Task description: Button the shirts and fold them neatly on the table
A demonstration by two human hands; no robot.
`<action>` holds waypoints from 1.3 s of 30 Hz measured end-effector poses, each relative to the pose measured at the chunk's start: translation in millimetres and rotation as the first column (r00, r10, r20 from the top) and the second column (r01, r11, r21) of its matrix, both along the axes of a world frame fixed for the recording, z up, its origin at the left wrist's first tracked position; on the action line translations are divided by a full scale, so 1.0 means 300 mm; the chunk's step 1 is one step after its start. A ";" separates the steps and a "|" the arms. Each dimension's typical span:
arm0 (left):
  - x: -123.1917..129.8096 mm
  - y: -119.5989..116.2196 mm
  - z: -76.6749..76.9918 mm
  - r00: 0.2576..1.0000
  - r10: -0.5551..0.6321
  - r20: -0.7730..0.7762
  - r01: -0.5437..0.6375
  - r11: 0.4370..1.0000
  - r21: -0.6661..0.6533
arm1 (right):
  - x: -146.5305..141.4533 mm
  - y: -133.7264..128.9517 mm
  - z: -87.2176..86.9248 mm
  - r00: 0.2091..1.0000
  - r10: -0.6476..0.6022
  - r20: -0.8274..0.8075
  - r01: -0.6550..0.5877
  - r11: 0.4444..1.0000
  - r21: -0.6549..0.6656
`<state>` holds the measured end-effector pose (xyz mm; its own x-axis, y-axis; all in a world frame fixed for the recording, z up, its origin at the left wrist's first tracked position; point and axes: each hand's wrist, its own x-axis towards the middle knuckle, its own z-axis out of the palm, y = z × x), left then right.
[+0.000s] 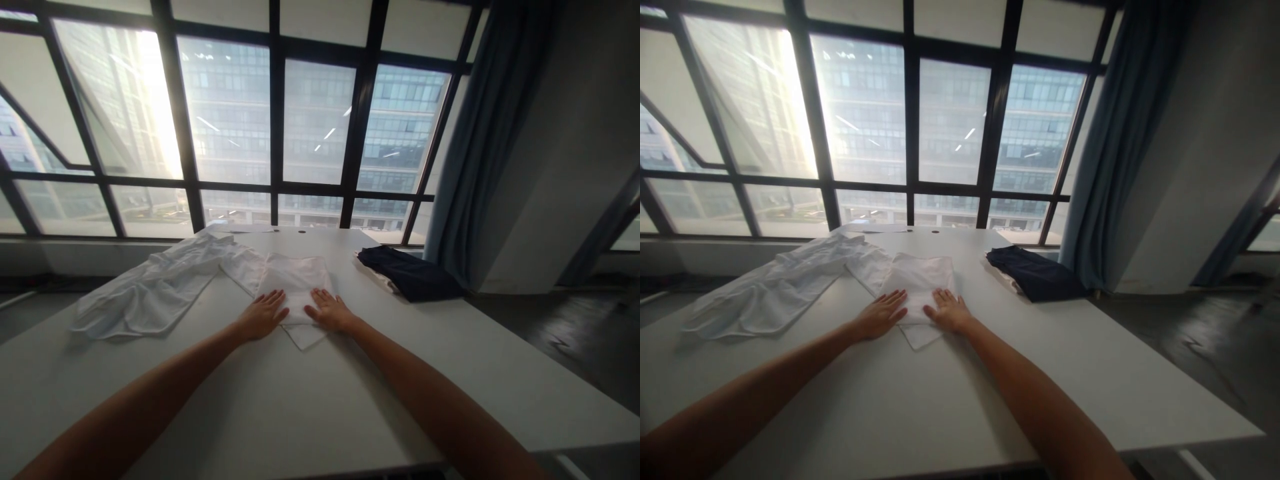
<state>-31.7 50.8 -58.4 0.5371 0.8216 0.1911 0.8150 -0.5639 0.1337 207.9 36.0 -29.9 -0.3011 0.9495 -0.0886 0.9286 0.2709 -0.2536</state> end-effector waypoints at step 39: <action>0.032 -0.184 0.139 0.955 -0.283 0.095 0.270 0.955 0.125 | 0.015 -0.027 0.033 0.950 0.311 -0.021 -0.287 0.900 0.328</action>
<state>-22.3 -4.4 -16.7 0.7107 0.6144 0.3425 0.6087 -0.7813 0.1385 212.6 28.0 -20.0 -0.5693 0.7882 0.2339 0.7742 0.6097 -0.1702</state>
